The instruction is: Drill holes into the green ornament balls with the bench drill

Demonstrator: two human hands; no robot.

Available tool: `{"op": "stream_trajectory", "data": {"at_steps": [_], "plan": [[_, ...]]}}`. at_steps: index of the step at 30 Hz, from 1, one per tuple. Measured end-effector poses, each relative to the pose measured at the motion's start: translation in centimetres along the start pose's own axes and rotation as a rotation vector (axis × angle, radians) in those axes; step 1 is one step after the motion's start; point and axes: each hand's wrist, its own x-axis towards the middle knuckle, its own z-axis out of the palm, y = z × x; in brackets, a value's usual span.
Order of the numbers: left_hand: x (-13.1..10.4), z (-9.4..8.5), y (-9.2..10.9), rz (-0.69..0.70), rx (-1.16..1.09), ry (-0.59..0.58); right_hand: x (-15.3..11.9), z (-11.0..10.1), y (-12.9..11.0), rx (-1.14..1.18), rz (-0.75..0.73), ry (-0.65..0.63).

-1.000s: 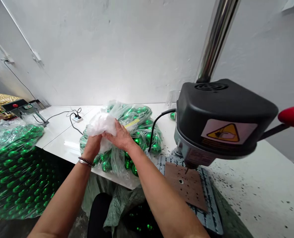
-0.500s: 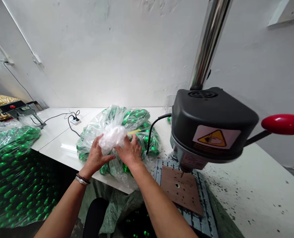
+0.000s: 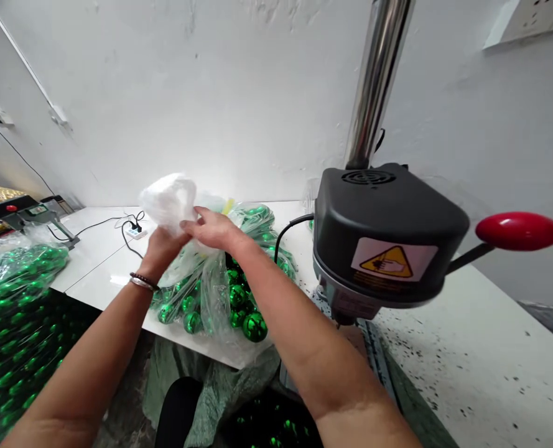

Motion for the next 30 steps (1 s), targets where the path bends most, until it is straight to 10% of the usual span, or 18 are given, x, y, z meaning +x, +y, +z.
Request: {"op": "stream_trajectory", "data": {"at_steps": [7,14,21,30], "plan": [[2.6,-1.7,0.0,-0.129,-0.389,0.030,-3.3,4.6,5.1,-0.153,0.335,0.018],[0.5,-1.3,-0.8,0.078,-0.044,0.059,-4.4,7.2,4.4,-0.137,0.215,0.071],[-4.9,1.6,-2.0,0.144,-0.131,-0.444,-2.6,3.6,2.0,0.087,0.219,0.158],[-4.7,2.8,-3.0,-0.026,-0.122,-0.041,-6.7,1.6,1.2,0.184,-0.004,0.310]]}}
